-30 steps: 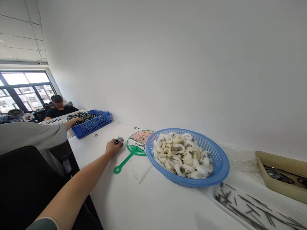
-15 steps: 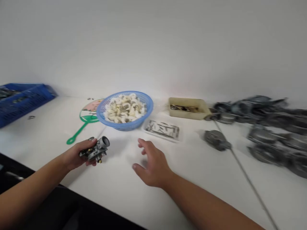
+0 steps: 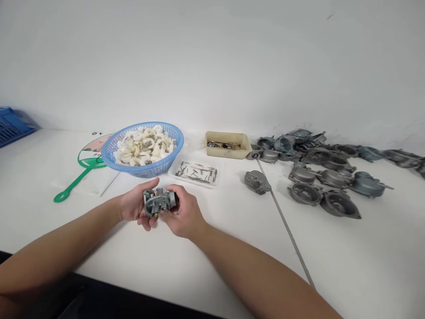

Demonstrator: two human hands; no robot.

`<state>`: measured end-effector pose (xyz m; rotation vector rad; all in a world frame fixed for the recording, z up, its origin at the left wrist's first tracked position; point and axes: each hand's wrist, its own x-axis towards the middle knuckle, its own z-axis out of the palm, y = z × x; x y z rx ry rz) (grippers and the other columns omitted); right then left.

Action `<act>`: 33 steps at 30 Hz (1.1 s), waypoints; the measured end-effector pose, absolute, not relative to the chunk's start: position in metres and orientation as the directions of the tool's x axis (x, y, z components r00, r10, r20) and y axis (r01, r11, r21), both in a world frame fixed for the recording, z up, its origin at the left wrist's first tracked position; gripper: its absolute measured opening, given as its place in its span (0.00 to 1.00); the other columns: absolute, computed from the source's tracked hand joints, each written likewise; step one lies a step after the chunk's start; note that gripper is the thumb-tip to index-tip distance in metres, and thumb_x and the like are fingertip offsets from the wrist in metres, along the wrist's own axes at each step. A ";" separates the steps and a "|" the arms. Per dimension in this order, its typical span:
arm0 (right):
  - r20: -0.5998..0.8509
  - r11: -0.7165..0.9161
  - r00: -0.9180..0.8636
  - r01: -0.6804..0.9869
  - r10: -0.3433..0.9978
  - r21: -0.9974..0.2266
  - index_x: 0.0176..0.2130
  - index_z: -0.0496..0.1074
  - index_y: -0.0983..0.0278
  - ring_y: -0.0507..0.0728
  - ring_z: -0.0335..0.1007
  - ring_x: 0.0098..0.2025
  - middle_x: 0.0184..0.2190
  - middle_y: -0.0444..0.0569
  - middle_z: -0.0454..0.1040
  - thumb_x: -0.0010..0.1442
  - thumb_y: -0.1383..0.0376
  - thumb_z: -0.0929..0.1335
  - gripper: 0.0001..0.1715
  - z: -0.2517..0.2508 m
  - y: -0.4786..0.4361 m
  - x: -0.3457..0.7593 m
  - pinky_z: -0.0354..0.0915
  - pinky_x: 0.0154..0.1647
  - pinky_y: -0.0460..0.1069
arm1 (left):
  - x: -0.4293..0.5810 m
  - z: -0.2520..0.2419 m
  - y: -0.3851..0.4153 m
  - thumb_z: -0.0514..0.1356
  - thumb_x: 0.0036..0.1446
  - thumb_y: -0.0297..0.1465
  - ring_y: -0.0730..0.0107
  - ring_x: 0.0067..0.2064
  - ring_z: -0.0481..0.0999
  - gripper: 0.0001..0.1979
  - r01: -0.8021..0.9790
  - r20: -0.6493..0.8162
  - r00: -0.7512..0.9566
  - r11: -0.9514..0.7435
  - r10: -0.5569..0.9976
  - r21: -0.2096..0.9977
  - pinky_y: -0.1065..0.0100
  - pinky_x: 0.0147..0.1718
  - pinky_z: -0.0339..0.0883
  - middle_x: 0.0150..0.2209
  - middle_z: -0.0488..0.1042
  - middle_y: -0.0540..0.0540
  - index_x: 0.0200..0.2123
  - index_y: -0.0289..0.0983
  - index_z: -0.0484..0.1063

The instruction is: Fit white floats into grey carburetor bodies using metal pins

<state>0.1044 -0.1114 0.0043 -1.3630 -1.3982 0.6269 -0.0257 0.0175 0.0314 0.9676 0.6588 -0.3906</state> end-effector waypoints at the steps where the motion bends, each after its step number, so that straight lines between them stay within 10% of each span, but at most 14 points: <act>1: 0.291 0.202 0.183 0.393 0.939 -0.897 0.45 0.59 0.61 0.51 0.64 0.27 0.30 0.43 0.68 0.47 0.62 0.69 0.25 0.005 -0.112 0.104 0.65 0.27 0.46 | -0.029 0.031 0.016 0.28 0.52 0.59 0.67 0.14 0.69 0.47 0.560 -0.661 0.750 0.525 0.006 0.641 0.64 0.22 0.70 0.19 0.74 0.36 0.30 0.27 0.73; 15: 0.136 -0.137 0.336 0.675 0.932 -0.725 0.25 0.59 0.62 0.51 0.59 0.22 0.20 0.42 0.65 0.53 0.55 0.64 0.15 0.020 -0.110 0.097 0.55 0.21 0.45 | -0.040 0.013 -0.004 0.49 0.52 0.56 0.75 0.12 0.63 0.28 0.338 -0.439 0.776 0.289 0.453 0.896 0.71 0.15 0.60 0.16 0.66 0.51 0.29 0.34 0.66; 22: 0.148 0.001 0.170 0.656 0.974 -0.755 0.54 0.56 0.63 0.59 0.69 0.39 0.40 0.50 0.72 0.51 0.50 0.66 0.36 0.013 -0.108 0.104 0.65 0.36 0.51 | -0.039 0.018 -0.002 0.45 0.57 0.51 0.74 0.11 0.61 0.24 0.436 -0.395 0.692 0.087 0.604 0.896 0.73 0.12 0.56 0.13 0.64 0.53 0.27 0.36 0.62; 33: 0.091 -0.106 0.248 0.680 0.964 -0.725 0.58 0.56 0.62 0.62 0.68 0.47 0.46 0.52 0.71 0.46 0.52 0.71 0.44 0.013 -0.105 0.102 0.64 0.47 0.58 | -0.040 0.024 0.001 0.43 0.59 0.48 0.70 0.21 0.65 0.25 0.493 -0.195 0.679 -0.244 0.708 0.835 0.70 0.20 0.56 0.19 0.67 0.49 0.23 0.37 0.65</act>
